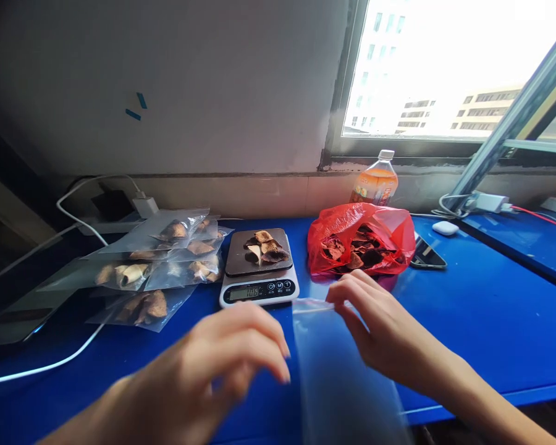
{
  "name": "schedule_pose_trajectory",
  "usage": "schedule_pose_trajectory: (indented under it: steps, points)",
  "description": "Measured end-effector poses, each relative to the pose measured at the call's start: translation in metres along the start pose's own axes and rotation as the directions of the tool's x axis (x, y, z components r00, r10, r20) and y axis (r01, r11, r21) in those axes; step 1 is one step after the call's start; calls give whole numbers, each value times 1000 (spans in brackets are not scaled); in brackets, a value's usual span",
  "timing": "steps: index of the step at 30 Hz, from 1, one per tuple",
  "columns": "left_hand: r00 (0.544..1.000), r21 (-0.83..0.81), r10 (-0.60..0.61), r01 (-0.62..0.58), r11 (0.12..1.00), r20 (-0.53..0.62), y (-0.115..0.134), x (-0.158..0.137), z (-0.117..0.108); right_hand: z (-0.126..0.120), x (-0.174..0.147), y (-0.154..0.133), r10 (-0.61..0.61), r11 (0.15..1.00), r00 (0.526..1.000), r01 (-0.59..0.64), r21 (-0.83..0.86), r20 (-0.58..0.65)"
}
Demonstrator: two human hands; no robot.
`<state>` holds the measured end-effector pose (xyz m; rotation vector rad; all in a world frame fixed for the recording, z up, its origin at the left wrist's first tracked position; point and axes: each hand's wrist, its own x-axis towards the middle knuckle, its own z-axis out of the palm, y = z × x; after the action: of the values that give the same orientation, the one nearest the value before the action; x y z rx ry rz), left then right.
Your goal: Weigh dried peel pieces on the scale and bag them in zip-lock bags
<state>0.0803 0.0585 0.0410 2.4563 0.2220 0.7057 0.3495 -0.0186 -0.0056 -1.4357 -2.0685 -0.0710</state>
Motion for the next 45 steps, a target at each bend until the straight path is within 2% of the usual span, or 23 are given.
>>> schedule_pose_trajectory:
  steps: [1,2,5,8,11,17,20,23,26,28,31,34,37,39,40,42,45]
  points:
    - [999,-48,7,-9,999,-46,-10,3,-2,1,7,-12,-35,997,999,36,75,-12]
    - [994,-69,-41,34,997,-102,-20,5,-5,4,15,-22,-63,987,997,67,148,-36]
    - [989,-102,-67,53,993,-132,-44,6,-16,21,42,-44,-117,928,982,160,336,-145]
    - [991,-110,14,-29,993,-133,-50,4,-24,42,63,-56,-141,861,966,227,455,-214]
    - [991,-86,46,-57,995,-122,-48,-1,-28,51,68,-64,-136,826,968,229,516,-212]
    - [999,-125,23,-18,992,38,-52,-6,-31,36,56,-70,-204,786,966,257,562,-156]
    - [986,-31,-77,82,996,149,-56,-4,-37,27,50,-65,-125,740,975,216,637,-186]
    - [963,-54,-166,181,982,212,-52,-3,-46,26,47,-60,-138,782,978,205,589,-157]
    - [963,-200,-150,196,960,223,-39,-5,-55,30,47,-58,-243,851,963,271,450,-120]
    - [947,-267,-168,242,933,274,-28,-8,-58,32,48,-59,-264,863,956,295,410,-131]
    - [925,-247,-238,315,917,295,-17,-10,-58,32,50,-60,-276,886,952,304,350,-130]
    - [933,-225,-240,303,926,269,-17,-10,-56,29,54,-61,-249,927,967,256,274,-61]
    - [951,-258,-167,235,937,260,-26,-8,-60,27,57,-61,-196,938,978,168,302,67]
    - [956,-185,-143,194,963,257,-33,-7,-64,27,59,-61,-194,932,976,153,329,96]
    - [959,-96,-161,188,977,234,-37,-7,-65,28,59,-60,-200,930,976,162,331,83]
    - [970,142,-217,201,969,108,-43,-7,-64,32,59,-59,-193,929,981,177,325,16]
    - [965,392,-219,258,883,-143,-43,-10,-49,40,58,-60,-130,936,986,158,314,-108]
